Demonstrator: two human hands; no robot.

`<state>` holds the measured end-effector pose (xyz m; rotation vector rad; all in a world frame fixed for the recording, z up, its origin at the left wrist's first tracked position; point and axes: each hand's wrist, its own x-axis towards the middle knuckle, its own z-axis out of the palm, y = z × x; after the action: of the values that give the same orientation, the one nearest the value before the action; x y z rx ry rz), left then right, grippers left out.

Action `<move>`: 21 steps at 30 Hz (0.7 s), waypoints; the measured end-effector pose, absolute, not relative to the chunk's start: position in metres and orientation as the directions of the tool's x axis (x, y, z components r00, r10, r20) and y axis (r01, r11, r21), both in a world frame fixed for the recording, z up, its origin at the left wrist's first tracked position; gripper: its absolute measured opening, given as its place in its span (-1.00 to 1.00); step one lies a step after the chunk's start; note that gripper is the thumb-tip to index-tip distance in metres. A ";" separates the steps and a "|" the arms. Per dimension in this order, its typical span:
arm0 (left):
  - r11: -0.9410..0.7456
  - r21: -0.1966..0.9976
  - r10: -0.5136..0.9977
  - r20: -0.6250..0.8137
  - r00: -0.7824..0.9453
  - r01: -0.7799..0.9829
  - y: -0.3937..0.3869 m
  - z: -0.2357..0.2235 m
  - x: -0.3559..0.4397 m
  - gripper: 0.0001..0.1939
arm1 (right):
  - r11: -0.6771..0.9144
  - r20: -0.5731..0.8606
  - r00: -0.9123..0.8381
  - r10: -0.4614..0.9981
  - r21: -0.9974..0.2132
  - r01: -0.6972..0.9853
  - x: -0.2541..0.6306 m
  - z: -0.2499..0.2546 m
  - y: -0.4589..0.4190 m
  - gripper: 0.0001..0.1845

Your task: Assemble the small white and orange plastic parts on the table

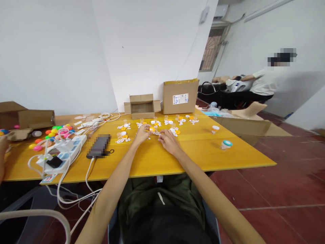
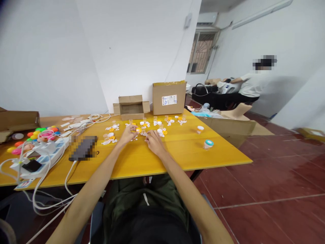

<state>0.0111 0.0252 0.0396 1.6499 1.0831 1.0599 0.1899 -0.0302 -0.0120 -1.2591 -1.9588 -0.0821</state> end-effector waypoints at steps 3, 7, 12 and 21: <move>-0.236 0.946 0.949 0.176 0.262 0.221 0.024 0.040 0.012 -0.74 | 0.493 0.667 -0.199 0.718 -0.285 0.822 0.185 -0.010 -0.033 -0.82; -0.242 0.941 0.947 0.178 0.266 0.234 0.022 0.040 0.014 -0.74 | 0.489 0.689 -0.174 0.704 -0.293 0.822 0.181 -0.002 -0.040 -0.83; -0.265 0.943 0.940 0.206 0.272 0.202 0.024 0.036 0.016 -0.72 | 0.562 0.706 -0.113 0.699 -0.445 0.697 0.175 0.011 -0.048 -0.84; -0.396 0.879 0.892 0.300 0.337 0.266 0.027 0.033 0.014 -0.72 | 0.492 0.563 -0.247 0.788 -0.819 -0.297 0.101 0.078 -0.140 -0.64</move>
<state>0.0141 0.0269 0.0325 1.8537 1.0209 1.0610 0.1012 -0.1397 0.0782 -0.4502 -1.4893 1.0878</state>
